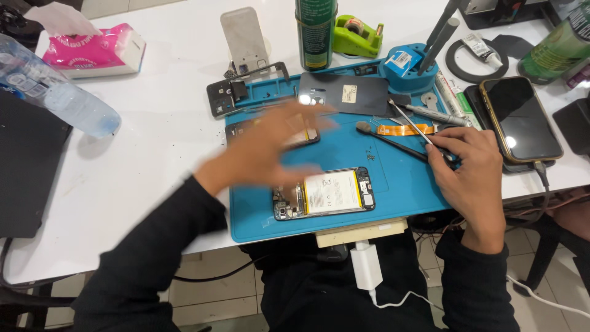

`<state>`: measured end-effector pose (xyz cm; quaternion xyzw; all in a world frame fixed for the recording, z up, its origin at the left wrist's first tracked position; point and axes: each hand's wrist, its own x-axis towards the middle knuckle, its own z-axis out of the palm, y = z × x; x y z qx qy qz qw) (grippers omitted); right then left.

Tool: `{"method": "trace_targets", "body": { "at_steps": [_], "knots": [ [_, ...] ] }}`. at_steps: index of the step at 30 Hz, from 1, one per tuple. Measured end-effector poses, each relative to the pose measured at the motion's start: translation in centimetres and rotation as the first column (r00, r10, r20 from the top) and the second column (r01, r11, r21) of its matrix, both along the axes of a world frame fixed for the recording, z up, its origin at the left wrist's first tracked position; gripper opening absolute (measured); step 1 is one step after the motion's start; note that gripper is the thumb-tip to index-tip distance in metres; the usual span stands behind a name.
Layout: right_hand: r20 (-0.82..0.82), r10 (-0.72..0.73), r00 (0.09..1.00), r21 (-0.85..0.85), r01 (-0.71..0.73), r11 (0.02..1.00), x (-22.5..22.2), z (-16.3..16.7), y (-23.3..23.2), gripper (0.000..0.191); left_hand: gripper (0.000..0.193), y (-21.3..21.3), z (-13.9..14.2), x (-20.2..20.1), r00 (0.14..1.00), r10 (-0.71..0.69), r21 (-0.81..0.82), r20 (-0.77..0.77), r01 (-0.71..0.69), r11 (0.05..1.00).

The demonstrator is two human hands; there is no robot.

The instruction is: The person repairs a disassembled smartphone on a blue repair mat, pressing the battery and frame together and aligning the midframe. They then pick up a precision screwdriver and drive screws into the phone's edge, repositioning the phone as they work.

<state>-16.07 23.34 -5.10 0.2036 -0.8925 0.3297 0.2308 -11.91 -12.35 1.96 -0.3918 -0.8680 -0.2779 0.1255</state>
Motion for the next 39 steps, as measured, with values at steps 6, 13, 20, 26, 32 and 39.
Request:
{"method": "trace_targets", "body": {
  "at_steps": [6, 13, 20, 26, 32, 39],
  "knots": [
    [-0.016, 0.004, 1.0, 0.007, -0.004, 1.0, 0.1, 0.3, 0.2, 0.017, 0.045, -9.8, 1.3, -2.6, 0.865, 0.491, -0.274, -0.102, -0.499, 0.822],
    [-0.002, -0.004, 1.0, 0.013, 0.004, 1.0, 0.1, 0.1, 0.0, 0.014, 0.083, -13.1, -2.1, -3.0, 0.798, 0.598, -0.299, -0.081, -0.591, 0.749],
    [0.0, 0.009, 1.0, 0.015, -0.009, 1.0, 0.1, 0.0, 0.0, 0.014, 0.075, -13.5, -1.6, -3.1, 0.813, 0.561, -0.225, -0.156, -0.582, 0.781],
    [0.008, 0.001, 1.0, 0.011, -0.001, 1.0, 0.0, -0.1, 0.0, 0.013, 0.075, -10.5, 0.5, -2.1, 0.919, 0.388, -0.071, -0.07, -0.392, 0.917],
    [0.011, 0.017, 1.0, -0.003, -0.017, 1.0, 0.1, 0.1, -0.2, 0.016, 0.076, -2.8, 1.1, 1.0, 0.993, 0.072, -0.114, 0.096, -0.061, 0.992],
    [0.012, 0.025, 1.0, 0.004, -0.025, 1.0, 0.0, 0.5, -0.2, 0.018, 0.08, 0.7, 1.3, 2.0, 0.964, 0.118, -0.287, 0.236, -0.047, 0.957]
  ]
}}
